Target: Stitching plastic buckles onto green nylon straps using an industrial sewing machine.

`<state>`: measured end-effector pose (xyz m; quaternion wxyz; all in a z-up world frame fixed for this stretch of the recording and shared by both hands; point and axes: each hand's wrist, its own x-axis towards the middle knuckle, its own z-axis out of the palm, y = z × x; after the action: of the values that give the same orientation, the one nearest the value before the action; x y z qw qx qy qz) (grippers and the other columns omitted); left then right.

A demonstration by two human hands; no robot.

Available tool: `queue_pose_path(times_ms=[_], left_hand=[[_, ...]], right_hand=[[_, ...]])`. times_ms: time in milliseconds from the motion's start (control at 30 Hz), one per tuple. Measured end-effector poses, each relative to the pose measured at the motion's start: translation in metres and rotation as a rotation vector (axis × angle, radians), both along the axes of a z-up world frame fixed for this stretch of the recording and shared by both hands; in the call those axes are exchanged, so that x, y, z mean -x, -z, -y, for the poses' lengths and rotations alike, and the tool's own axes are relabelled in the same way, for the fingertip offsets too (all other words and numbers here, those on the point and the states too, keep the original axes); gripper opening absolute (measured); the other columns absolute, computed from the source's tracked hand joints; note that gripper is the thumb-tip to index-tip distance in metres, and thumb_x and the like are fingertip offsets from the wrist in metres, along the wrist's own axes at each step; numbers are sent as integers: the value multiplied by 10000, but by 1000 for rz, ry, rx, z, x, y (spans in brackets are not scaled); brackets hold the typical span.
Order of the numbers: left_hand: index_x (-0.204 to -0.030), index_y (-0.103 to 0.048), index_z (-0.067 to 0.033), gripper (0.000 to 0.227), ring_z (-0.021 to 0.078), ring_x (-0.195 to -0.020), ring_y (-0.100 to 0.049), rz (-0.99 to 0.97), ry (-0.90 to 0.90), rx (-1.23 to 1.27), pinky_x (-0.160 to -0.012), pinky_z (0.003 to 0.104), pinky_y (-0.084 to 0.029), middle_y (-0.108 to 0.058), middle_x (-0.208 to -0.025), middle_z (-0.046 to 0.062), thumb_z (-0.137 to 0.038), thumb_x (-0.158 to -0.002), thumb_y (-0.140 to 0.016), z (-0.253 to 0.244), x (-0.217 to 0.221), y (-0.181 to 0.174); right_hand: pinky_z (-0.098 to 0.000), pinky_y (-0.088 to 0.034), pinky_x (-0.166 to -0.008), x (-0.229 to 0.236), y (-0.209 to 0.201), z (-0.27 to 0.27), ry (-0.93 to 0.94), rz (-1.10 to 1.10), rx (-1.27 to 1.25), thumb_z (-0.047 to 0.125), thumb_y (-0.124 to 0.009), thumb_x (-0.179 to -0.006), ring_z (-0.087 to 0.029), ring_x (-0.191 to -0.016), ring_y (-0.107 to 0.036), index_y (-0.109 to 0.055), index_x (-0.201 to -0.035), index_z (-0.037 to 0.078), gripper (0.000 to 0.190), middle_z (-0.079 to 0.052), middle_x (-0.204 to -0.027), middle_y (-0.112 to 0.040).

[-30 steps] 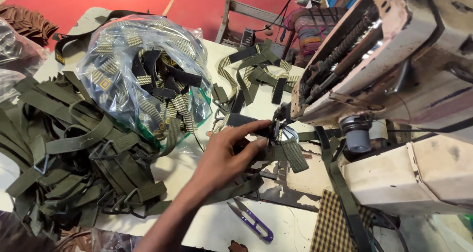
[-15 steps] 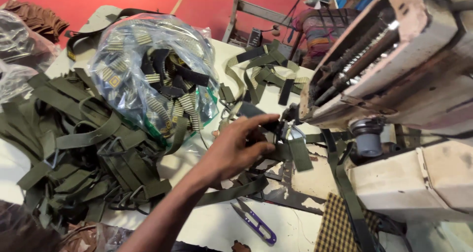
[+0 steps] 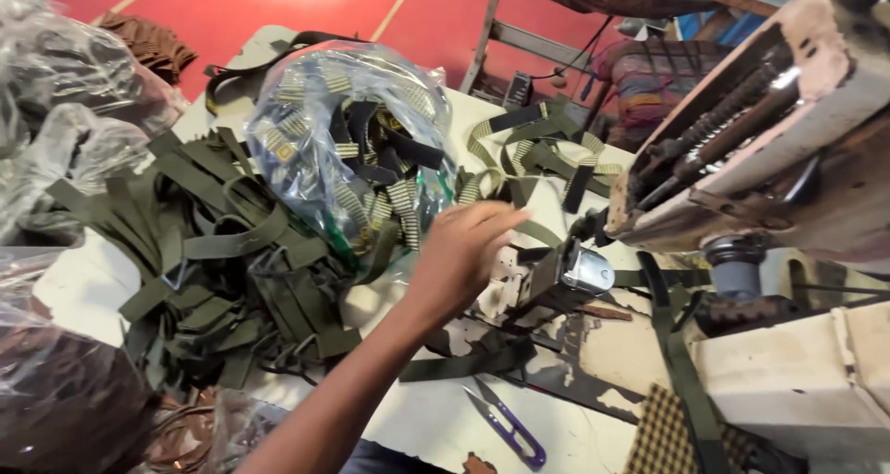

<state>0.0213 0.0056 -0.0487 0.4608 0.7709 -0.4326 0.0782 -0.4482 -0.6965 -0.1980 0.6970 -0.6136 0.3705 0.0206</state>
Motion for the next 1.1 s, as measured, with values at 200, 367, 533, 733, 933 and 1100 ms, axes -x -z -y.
queue_pose_path(times_ms=[200, 367, 533, 733, 933, 1100], left_hand=[[-1123, -650, -89, 266, 287, -1352, -498, 347, -205, -303, -1173, 502, -290, -616, -1366, 109, -56, -868, -580, -66, 31, 16], [-1141, -604, -136, 184, 228, -1375, -536, 473, -210, -167, -1254, 495, -227, -684, -1187, -13, -162, -960, -581, -72, 36, -22], [-1185, -629, -108, 262, 180, -1110, -736, 195, -121, 313, -1151, 461, -491, -746, -1223, 18, -61, -940, -705, -86, 73, -49], [-1084, -649, -34, 235, 241, -762, -624, -114, 104, 472, -699, 335, -511, -712, -1000, 96, 9, -859, -697, -129, 139, -80], [-1193, -608, 32, 246, 106, -621, -559, -969, 119, 1307, -578, 233, -487, -686, -1001, 188, -123, -1096, -443, -199, 184, -24], [-934, -778, -82, 296, 102, -452, -785, -612, -113, 194, -412, 227, -619, -853, -652, 31, -364, -860, -729, -214, 161, -85]], right_hand=[[-461, -320, -807, -110, 120, -255, -128, -180, 8, 43, -659, -823, -309, -926, -489, -615, -1161, -65, 357, -215, -1012, -584], [-328, -728, -715, -188, -62, -580, -507, 673, 1126, 282, -593, -960, -156, -785, -821, -589, -1141, 100, 257, -101, -993, -777], [-308, -722, -787, -234, -138, -666, -136, 388, 906, 105, -730, -807, -191, -877, -843, -769, -1063, 102, 259, -97, -1046, -839], [-449, -371, -1164, -289, -155, -695, -390, 702, 791, 379, -596, -929, -345, -1408, -504, -477, -1440, -28, 664, -203, -1522, -508], [-313, -568, -881, -271, -166, -721, -511, 683, 674, -74, -635, -702, -208, -1027, -717, -739, -1062, 77, 404, -37, -1177, -736], [-318, -639, -849, -228, -133, -673, -243, 429, 889, 71, -757, -819, -180, -958, -732, -718, -1177, 118, 363, -56, -1237, -706]])
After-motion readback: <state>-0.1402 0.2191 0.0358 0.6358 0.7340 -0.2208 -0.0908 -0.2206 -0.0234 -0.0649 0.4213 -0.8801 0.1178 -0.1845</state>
